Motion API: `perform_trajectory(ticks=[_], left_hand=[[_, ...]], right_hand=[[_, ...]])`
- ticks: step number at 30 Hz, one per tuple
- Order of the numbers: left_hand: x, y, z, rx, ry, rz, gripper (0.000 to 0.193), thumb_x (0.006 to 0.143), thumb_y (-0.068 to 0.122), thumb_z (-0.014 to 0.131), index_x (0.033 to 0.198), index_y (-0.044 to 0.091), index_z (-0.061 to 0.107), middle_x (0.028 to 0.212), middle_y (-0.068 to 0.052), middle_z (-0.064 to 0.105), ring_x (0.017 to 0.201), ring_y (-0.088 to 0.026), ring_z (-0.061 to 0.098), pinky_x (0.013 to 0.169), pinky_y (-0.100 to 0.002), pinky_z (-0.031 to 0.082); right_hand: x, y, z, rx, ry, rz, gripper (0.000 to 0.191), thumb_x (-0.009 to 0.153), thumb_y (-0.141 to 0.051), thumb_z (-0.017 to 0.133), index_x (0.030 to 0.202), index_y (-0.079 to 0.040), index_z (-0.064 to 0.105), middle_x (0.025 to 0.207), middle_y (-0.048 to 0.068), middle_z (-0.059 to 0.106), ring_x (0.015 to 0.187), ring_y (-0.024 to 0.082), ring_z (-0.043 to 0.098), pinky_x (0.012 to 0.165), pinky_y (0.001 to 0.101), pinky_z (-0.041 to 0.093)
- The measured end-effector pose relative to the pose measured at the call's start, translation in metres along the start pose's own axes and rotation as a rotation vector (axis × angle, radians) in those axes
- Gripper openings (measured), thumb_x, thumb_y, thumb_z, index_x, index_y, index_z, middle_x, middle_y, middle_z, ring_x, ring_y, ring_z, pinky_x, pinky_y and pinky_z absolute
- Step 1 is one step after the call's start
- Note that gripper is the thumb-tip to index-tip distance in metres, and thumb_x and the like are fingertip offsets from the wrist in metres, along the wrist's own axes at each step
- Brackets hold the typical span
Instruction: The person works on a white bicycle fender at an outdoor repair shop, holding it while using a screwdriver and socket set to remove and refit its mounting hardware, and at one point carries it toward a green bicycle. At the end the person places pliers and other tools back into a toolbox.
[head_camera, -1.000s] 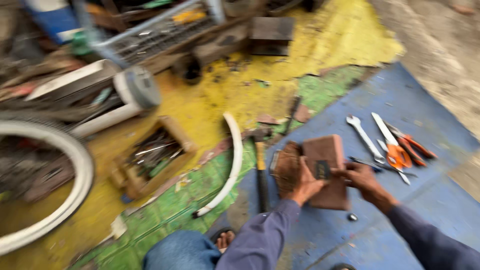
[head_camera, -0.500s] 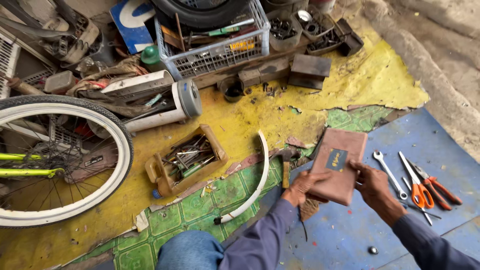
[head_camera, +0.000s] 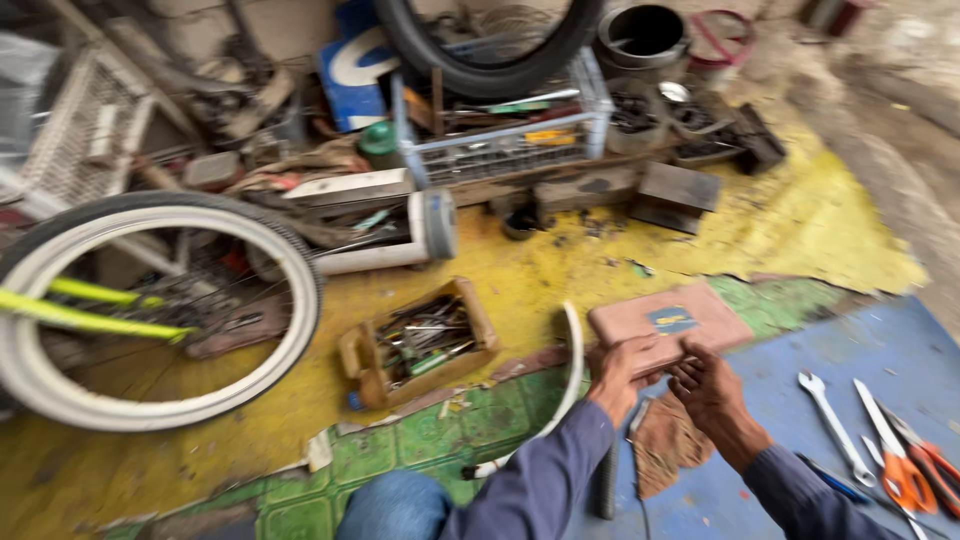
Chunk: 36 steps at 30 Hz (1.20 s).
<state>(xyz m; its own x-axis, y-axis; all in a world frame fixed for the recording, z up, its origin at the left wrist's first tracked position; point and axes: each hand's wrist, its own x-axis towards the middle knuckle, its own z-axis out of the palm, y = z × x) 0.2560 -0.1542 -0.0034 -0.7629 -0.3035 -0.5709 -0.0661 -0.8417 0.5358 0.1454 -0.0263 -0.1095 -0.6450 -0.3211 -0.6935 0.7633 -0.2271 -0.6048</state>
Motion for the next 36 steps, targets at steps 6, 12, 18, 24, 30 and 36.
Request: perform_trajectory(ticks=[6, 12, 18, 24, 30, 36], left_hand=[[0.027, 0.082, 0.005, 0.497, 0.171, 0.216, 0.037, 0.079, 0.02, 0.082, 0.102, -0.008, 0.073, 0.103, -0.014, 0.075, 0.079, -0.021, 0.073, 0.057, -0.033, 0.058], [-0.001, 0.176, -0.062, 0.528, 0.089, 0.404, 0.037, 0.078, 0.018, 0.082, 0.109, -0.001, 0.074, 0.093, -0.016, 0.077, 0.066, -0.023, 0.072, 0.047, -0.032, 0.059], [-0.084, 0.24, -0.212, 0.39, 0.135, 0.42, 0.041, 0.083, 0.023, 0.078, 0.118, 0.004, 0.071, 0.115, -0.008, 0.075, 0.096, -0.022, 0.076, 0.072, -0.034, 0.067], [-0.144, 0.278, -0.314, 0.439, 0.541, 0.35, 0.047, 0.082, 0.028, 0.079, 0.12, 0.003, 0.068, 0.1, -0.012, 0.075, 0.078, -0.027, 0.072, 0.066, -0.035, 0.059], [-0.158, 0.296, -0.373, 0.303, 0.699, 0.285, 0.05, 0.081, 0.036, 0.077, 0.119, 0.005, 0.07, 0.093, -0.012, 0.078, 0.069, -0.024, 0.074, 0.06, -0.033, 0.055], [-0.107, 0.308, -0.402, 0.278, 0.651, 0.225, 0.049, 0.08, 0.039, 0.075, 0.118, 0.009, 0.068, 0.092, -0.013, 0.078, 0.068, -0.024, 0.073, 0.055, -0.03, 0.052]], right_hand=[[-0.02, -0.008, 0.041, -0.234, -0.318, 0.071, 0.038, 0.093, -0.049, 0.058, 0.098, -0.013, 0.069, 0.09, 0.001, 0.072, 0.078, 0.016, 0.068, 0.066, 0.0334, 0.052], [-0.055, -0.011, 0.048, -1.045, -0.368, -0.273, 0.054, 0.088, -0.044, 0.068, 0.124, -0.004, 0.071, 0.107, 0.007, 0.08, 0.088, 0.02, 0.075, 0.074, 0.0376, 0.057], [-0.074, 0.05, 0.061, -1.61, -0.462, -0.57, 0.063, 0.084, -0.048, 0.078, 0.134, -0.012, 0.063, 0.113, 0.01, 0.076, 0.089, 0.029, 0.074, 0.082, 0.0379, 0.059], [-0.065, 0.154, 0.174, -1.54, -0.937, -1.078, 0.065, 0.09, -0.026, 0.071, 0.144, -0.002, 0.047, 0.149, 0.024, 0.047, 0.134, 0.042, 0.047, 0.105, 0.0511, 0.044], [-0.058, 0.206, 0.236, -2.017, -0.77, -1.027, 0.066, 0.078, -0.013, 0.065, 0.142, -0.004, 0.049, 0.145, 0.017, 0.048, 0.136, 0.035, 0.043, 0.096, 0.0558, 0.044], [-0.038, 0.204, 0.224, -1.896, -0.855, -1.14, 0.029, 0.085, -0.006, 0.058, 0.114, -0.006, 0.062, 0.116, 0.012, 0.056, 0.117, 0.03, 0.053, 0.092, 0.0479, 0.047]])
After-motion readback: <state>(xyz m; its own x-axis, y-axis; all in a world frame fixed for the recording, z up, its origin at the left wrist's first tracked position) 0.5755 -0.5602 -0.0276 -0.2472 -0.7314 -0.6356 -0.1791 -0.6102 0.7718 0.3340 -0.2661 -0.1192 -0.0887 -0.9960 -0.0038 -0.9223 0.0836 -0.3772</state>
